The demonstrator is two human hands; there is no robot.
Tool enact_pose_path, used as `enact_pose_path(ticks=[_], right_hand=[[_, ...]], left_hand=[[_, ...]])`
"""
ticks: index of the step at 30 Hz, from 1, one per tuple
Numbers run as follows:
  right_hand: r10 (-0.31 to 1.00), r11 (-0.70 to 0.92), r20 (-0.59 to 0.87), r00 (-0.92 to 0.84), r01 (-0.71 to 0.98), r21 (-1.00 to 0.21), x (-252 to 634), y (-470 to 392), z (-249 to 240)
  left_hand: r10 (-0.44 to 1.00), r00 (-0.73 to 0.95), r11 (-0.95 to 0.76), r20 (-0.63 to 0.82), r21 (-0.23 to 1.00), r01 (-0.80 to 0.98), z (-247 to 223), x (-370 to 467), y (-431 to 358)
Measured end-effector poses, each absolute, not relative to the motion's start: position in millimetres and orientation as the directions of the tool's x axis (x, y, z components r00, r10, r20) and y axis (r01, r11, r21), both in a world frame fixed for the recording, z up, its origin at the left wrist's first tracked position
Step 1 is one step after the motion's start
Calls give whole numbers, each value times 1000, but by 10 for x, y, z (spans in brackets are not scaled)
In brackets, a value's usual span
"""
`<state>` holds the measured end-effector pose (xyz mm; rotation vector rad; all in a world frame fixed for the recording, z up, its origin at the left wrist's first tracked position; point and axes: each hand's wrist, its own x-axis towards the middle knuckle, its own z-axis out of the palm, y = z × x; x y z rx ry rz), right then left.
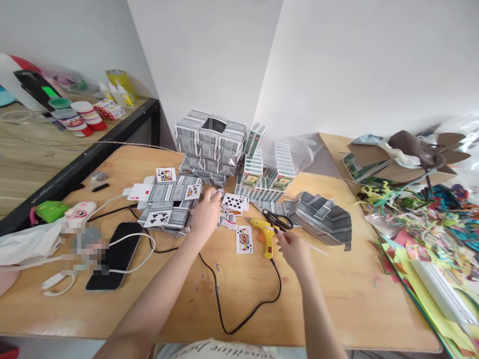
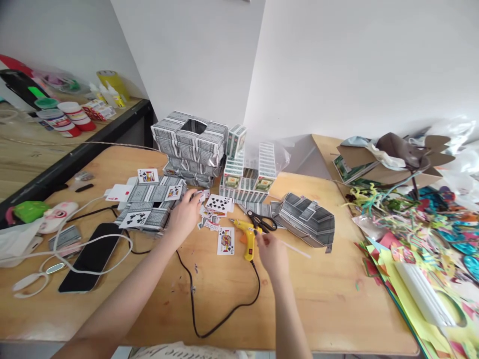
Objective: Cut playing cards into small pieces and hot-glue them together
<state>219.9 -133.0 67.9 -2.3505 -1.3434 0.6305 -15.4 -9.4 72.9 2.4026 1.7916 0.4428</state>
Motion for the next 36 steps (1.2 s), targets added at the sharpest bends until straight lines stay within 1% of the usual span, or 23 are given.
enact_pose_path(ticks=[2,3,5,9,12,14,18,20,21,23,25,26,28,30,32,34,36], right_hand=[[855,-519,-277,439,724,-455,2006,-1327,521],[843,-538,-283,457,729,-423,1932,-1317,454],[823,-567,-244,513,729,-383,1824,-1296,354],[796,-600,-166,582,724,-339,1718,-1282,266],[792,-605,-170,586,717,-346,1715,-1278,253],[791,-608,-198,580,702,-371,1746,-1263,254],[776,-628,-306,551,630,-457,1853,-1235,262],[781,-620,-357,512,568,-541,1899,-1248,269],[791,-603,-367,489,522,-603,1914,-1263,277],[826,-524,-351,441,370,-767,1924,-1306,306],[866,-386,-304,398,145,-911,1911,-1354,357],[880,-318,-283,382,31,-948,1900,-1375,389],[895,-223,-258,364,-136,-965,1877,-1405,456],[895,-184,-249,371,-204,-962,1860,-1421,510],[881,-192,-261,394,-208,-959,1846,-1427,538],[861,-252,-303,409,-174,-952,1827,-1429,541],[839,-331,-347,419,-112,-937,1795,-1430,531]], left_hand=[[962,267,-274,61,191,943,762,-116,21],[964,267,-265,11,168,949,766,-101,66],[962,271,-263,-37,144,954,756,-85,124],[955,293,-288,-38,105,952,731,-95,155],[947,319,-314,-34,91,945,748,-107,159],[945,327,-323,-20,112,940,771,-115,166],[958,285,-283,22,228,932,810,-149,178],[960,275,-278,53,291,915,826,-174,160],[957,279,-289,77,324,901,835,-186,141],[946,289,-323,145,398,858,859,-208,80],[933,268,-354,239,487,799,884,-230,-3],[929,244,-361,278,533,765,892,-243,-48],[926,221,-371,305,638,674,887,-272,-138],[941,223,-336,253,761,555,846,-304,-223],[962,235,-233,139,866,442,773,-328,-302],[980,198,-81,6,925,371,691,-338,-380],[978,180,49,-104,957,286,627,-333,-455]])
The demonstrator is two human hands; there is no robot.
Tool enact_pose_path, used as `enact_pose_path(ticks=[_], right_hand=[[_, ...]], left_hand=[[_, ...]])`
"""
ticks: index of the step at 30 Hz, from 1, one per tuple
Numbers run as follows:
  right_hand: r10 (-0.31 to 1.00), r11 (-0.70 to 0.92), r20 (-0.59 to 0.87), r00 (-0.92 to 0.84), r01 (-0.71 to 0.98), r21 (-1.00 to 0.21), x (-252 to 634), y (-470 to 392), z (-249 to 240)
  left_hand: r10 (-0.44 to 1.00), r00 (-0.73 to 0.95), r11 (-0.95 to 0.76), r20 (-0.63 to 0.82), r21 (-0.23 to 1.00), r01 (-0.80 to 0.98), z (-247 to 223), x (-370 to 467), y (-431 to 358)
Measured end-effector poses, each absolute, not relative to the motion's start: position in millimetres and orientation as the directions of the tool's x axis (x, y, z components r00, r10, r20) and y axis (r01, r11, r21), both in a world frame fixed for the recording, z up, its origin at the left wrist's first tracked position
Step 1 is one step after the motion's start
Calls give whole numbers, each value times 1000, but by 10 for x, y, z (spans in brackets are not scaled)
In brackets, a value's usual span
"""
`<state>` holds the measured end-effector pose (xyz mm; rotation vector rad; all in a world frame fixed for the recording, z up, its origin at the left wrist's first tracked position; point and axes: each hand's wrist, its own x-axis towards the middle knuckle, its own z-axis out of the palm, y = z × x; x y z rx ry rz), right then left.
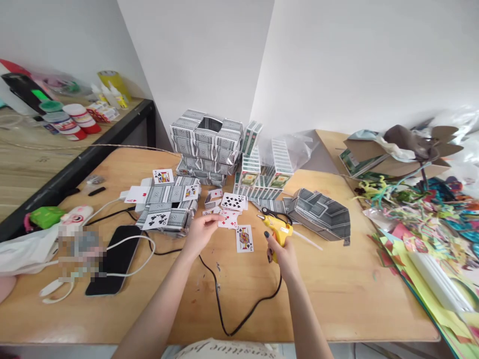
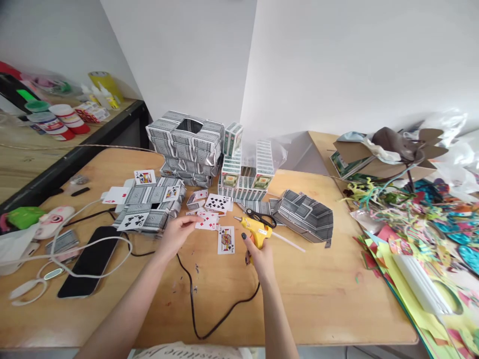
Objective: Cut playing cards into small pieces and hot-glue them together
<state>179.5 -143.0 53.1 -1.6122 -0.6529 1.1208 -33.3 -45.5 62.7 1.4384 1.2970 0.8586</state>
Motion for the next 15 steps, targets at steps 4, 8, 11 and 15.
enact_pose_path(ticks=[4,8,11,15], right_hand=[[806,-442,-350,478,93,-892,1695,-1430,524],[787,-509,-299,540,292,-810,1598,-1430,560],[781,-526,-265,566,365,-768,1558,-1444,613],[768,-536,-218,602,420,-732,1544,-1475,716]], left_hand=[[940,244,230,-238,971,62,602,-295,-572],[963,156,206,-222,972,110,664,-235,-632],[993,65,94,-100,991,91,718,-181,-669],[997,63,31,-36,997,75,778,-126,-729]])
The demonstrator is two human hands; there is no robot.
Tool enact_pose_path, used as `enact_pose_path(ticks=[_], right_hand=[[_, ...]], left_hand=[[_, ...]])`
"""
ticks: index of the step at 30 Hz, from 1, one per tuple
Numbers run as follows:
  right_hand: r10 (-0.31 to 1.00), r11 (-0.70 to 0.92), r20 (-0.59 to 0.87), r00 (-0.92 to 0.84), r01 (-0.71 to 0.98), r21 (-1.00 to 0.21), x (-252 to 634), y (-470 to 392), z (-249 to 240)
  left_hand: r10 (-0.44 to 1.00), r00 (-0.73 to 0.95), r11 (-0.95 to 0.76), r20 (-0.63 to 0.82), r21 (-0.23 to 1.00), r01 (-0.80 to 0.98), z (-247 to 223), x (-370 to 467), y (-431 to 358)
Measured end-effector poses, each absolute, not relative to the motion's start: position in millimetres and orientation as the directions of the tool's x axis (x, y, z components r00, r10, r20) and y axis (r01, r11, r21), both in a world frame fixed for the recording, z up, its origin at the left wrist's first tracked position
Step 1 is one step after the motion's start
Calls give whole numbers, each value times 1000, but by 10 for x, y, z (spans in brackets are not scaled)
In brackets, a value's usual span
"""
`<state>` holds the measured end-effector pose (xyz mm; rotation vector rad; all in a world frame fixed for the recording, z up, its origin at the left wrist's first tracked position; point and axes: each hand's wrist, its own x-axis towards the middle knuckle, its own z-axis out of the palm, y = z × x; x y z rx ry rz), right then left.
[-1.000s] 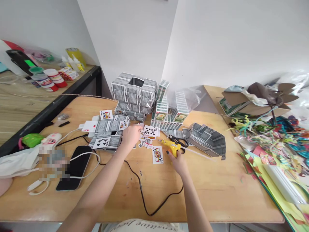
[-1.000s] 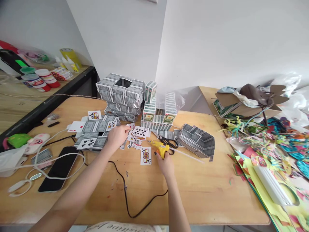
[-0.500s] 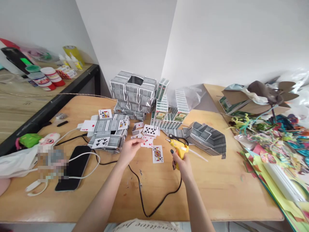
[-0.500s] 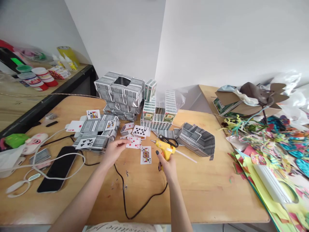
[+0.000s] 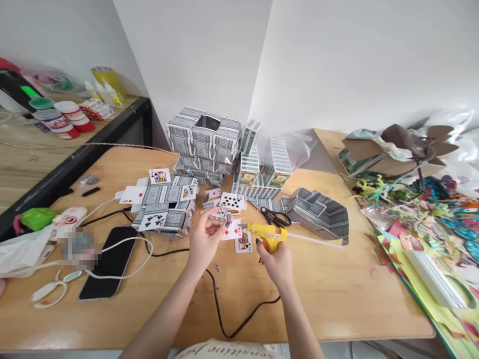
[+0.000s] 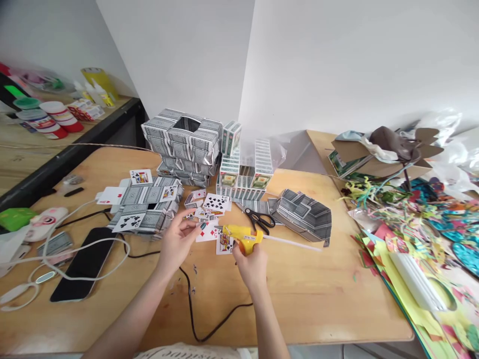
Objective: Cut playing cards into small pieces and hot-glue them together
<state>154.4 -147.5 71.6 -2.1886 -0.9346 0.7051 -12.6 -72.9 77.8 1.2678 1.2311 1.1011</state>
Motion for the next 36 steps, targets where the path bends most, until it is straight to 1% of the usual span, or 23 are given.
enact_pose_path(ticks=[7,9,16,19,22,25,36], right_hand=[[752,-564,-181,634,475,-675,1544,-1472,820],[748,-574,-184,638,482,-663,1544,-1465,823],[768,-555,-161,619,519,-650,1516,-1461,872],[781,-544,-183,597,505,-670,1516,-1470,884],[801,-526,-208,562,493,-694,1534,-1477,865],[806,-527,-220,549,497,-689,1550,-1479,837],[817,-508,-211,537,496,-704,1582,-1475,844]], left_hand=[[997,71,-18,-6,942,335,805,-131,-765],[997,71,-40,14,929,368,805,-146,-760],[994,82,-94,68,924,370,825,-159,-771],[994,70,-108,88,921,374,831,-155,-774],[994,66,-108,89,918,382,828,-156,-771],[993,65,-113,95,921,372,820,-160,-766],[994,40,-111,104,918,382,843,-182,-734]])
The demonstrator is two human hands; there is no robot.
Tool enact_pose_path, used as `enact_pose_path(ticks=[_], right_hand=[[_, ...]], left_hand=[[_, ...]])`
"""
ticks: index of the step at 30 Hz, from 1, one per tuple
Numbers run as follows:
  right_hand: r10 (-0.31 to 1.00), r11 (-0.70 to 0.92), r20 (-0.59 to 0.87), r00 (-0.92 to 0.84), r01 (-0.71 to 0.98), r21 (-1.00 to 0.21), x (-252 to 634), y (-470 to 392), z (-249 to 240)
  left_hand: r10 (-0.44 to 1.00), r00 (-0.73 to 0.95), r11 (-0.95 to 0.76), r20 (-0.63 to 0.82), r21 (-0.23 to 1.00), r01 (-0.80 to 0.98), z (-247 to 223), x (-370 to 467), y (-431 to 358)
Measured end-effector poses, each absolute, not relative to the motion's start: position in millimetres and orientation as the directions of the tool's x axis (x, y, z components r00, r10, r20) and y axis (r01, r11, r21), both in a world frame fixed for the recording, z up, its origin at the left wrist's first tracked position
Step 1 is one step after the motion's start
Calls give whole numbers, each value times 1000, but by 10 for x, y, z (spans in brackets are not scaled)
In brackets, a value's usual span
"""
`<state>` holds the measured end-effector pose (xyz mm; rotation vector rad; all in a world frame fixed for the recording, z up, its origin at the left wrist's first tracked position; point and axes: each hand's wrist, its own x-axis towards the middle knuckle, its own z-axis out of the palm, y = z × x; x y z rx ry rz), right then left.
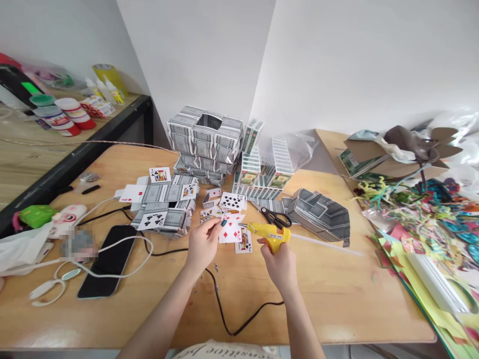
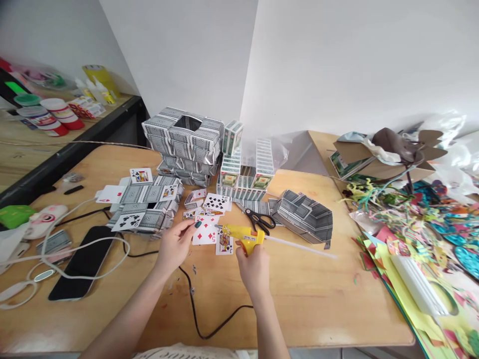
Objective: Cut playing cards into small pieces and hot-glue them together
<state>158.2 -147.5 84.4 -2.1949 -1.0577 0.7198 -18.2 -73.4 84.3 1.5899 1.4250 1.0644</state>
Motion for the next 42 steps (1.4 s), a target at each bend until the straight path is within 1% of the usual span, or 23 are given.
enact_pose_path(ticks=[6,8,12,13,15,17,20,22,25,26,28,31,33,36,38,40,42], right_hand=[[818,-519,-216,533,520,-678,1603,-1467,841],[802,-558,-231,551,551,-621,1636,-1451,814],[726,-677,-287,625,575,-460,1746,-1375,682],[717,-689,-300,629,573,-444,1772,-1351,630],[726,-678,-289,624,582,-450,1805,-1304,507],[763,-622,-200,614,615,-485,1812,-1267,372],[809,-501,-9,587,682,-533,1812,-1247,205],[823,-452,77,563,731,-512,1829,-1252,162],[830,-446,135,542,789,-424,1860,-1254,222],[836,-444,129,533,797,-410,1853,-1244,266],[873,-409,71,483,803,-434,1785,-1200,359],[954,-278,-39,297,829,-485,1543,-1077,453],[972,-235,-109,208,861,-451,1342,-970,465],[964,-243,-191,186,906,-347,1111,-822,435],[958,-260,-204,202,911,-319,1042,-761,403],[956,-279,-189,226,903,-328,1038,-742,368],[957,-287,-152,247,878,-383,1085,-751,328]], left_hand=[[994,41,-106,98,916,386,833,-172,-722],[996,40,-92,83,919,384,837,-176,-721],[997,23,-74,70,916,393,818,-234,-693],[998,9,-68,70,913,402,801,-263,-682],[998,-18,-41,54,901,433,750,-335,-660],[999,-35,0,19,877,481,682,-416,-653],[999,-19,32,-27,858,512,559,-522,-687],[999,-14,48,-47,857,513,480,-569,-737],[999,2,33,-40,855,517,398,-605,-825],[999,3,26,-33,855,518,385,-610,-851],[1000,2,23,-29,853,521,376,-614,-889],[999,11,22,-32,852,522,391,-612,-913],[1000,10,11,-18,853,522,406,-610,-915],[1000,-13,2,6,856,518,418,-611,-912],[1000,-19,16,-7,863,505,410,-616,-909],[999,-21,31,-24,869,493,384,-621,-896],[1000,-26,26,-16,872,489,341,-616,-865]])
